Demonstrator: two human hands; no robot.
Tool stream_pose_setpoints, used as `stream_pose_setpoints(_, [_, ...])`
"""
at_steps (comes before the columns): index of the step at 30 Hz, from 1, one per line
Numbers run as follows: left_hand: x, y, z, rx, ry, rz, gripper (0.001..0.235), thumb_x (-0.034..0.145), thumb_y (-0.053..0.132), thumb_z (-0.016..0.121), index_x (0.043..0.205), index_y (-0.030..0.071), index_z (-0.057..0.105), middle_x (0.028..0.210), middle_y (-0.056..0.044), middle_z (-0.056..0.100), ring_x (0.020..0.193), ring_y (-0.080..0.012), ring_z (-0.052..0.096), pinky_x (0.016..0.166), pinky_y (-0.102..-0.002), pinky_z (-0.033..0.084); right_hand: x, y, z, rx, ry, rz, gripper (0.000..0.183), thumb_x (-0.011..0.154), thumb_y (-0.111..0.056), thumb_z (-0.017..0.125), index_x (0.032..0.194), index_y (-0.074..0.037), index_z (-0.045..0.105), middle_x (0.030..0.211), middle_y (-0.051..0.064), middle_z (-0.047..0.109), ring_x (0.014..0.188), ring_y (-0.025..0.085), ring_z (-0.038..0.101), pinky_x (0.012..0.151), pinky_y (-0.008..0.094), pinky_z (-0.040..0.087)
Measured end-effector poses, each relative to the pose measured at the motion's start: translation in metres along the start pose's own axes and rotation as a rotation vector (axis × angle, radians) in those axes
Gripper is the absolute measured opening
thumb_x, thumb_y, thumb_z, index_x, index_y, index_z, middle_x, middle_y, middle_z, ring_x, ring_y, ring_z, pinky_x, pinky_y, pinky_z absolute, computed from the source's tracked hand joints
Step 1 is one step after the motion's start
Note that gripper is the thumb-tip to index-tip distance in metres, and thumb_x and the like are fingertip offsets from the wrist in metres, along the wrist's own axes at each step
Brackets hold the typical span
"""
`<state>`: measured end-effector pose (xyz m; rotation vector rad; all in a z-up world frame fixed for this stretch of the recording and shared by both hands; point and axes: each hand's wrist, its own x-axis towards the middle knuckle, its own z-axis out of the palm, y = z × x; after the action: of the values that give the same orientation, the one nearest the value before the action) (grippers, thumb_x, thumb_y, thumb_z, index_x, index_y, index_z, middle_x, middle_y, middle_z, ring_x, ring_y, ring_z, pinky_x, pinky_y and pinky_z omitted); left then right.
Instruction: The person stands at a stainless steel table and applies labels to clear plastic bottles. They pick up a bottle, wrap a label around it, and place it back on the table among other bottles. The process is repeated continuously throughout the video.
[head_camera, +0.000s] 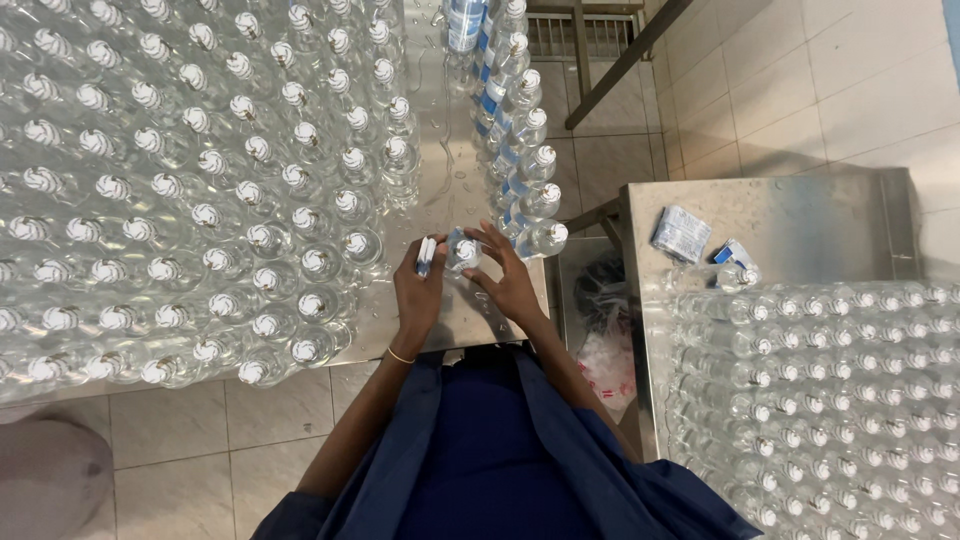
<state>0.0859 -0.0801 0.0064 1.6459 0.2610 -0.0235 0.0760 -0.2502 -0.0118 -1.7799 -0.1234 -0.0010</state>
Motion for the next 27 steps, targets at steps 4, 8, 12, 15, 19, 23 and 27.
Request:
stream_pose_setpoints(4, [0.002, -0.003, -0.002, -0.014, -0.032, 0.001, 0.024, 0.107, 0.019, 0.07, 0.129, 0.017, 0.079, 0.104, -0.013, 0.079, 0.098, -0.0206, 0.07, 0.095, -0.044, 0.055, -0.005, 0.022, -0.002, 0.011, 0.038, 0.015, 0.094, 0.092, -0.009, 0.089, 0.169, -0.003, 0.036, 0.158, 0.026, 0.059, 0.151, 0.046, 0.051, 0.128, 0.057, 0.044])
stream_pose_setpoints(8, [0.004, -0.003, -0.003, 0.009, -0.055, -0.03, 0.027, 0.105, 0.019, 0.069, 0.129, 0.021, 0.08, 0.092, -0.006, 0.075, 0.094, -0.0162, 0.068, 0.092, -0.04, 0.054, -0.007, 0.03, -0.003, -0.014, 0.041, 0.041, 0.092, 0.091, -0.008, 0.09, 0.168, -0.004, 0.039, 0.156, 0.028, 0.06, 0.148, 0.049, 0.053, 0.129, 0.059, 0.042])
stream_pose_setpoints(12, [0.008, -0.017, -0.002, -0.026, -0.065, -0.076, 0.024, 0.107, 0.021, 0.067, 0.128, 0.02, 0.08, 0.083, -0.003, 0.072, 0.085, -0.0151, 0.063, 0.088, -0.038, 0.055, -0.006, 0.047, -0.002, -0.063, 0.019, 0.069, 0.093, 0.091, -0.011, 0.09, 0.169, -0.007, 0.04, 0.157, 0.023, 0.061, 0.148, 0.044, 0.055, 0.13, 0.055, 0.043])
stream_pose_setpoints(15, [0.015, -0.024, -0.004, -0.042, -0.07, -0.081, 0.021, 0.109, 0.025, 0.068, 0.124, 0.016, 0.08, 0.078, -0.002, 0.071, 0.079, -0.0143, 0.062, 0.084, -0.037, 0.055, -0.001, 0.048, -0.001, -0.08, -0.005, 0.088, 0.101, 0.087, -0.017, 0.095, 0.17, -0.006, 0.039, 0.16, 0.023, 0.058, 0.15, 0.043, 0.053, 0.132, 0.054, 0.04])
stream_pose_setpoints(19, [0.015, -0.032, -0.004, -0.029, -0.085, -0.085, 0.022, 0.109, 0.03, 0.068, 0.123, 0.016, 0.08, 0.076, -0.003, 0.07, 0.078, -0.0138, 0.062, 0.08, -0.036, 0.054, -0.002, 0.037, 0.008, -0.039, 0.004, 0.1, 0.109, 0.084, -0.02, 0.097, 0.172, -0.01, 0.034, 0.164, 0.017, 0.056, 0.153, 0.036, 0.052, 0.134, 0.053, 0.035])
stream_pose_setpoints(23, [0.028, -0.07, 0.001, 0.012, -0.087, -0.116, 0.023, 0.108, 0.034, 0.07, 0.124, 0.02, 0.081, 0.076, -0.003, 0.073, 0.076, -0.016, 0.066, 0.08, -0.039, 0.054, -0.001, 0.05, 0.009, -0.06, 0.017, 0.127, 0.11, 0.085, -0.018, 0.097, 0.172, -0.006, 0.032, 0.161, 0.022, 0.058, 0.152, 0.04, 0.053, 0.134, 0.057, 0.034])
stream_pose_setpoints(27, [0.035, -0.102, 0.001, 0.026, -0.094, -0.152, 0.023, 0.109, 0.033, 0.068, 0.123, 0.02, 0.081, 0.075, -0.005, 0.074, 0.074, -0.0175, 0.068, 0.079, -0.038, 0.055, 0.001, 0.045, 0.015, -0.09, 0.053, 0.227, 0.104, 0.085, -0.018, 0.096, 0.172, -0.015, 0.04, 0.166, 0.024, 0.052, 0.151, 0.048, 0.049, 0.133, 0.062, 0.033])
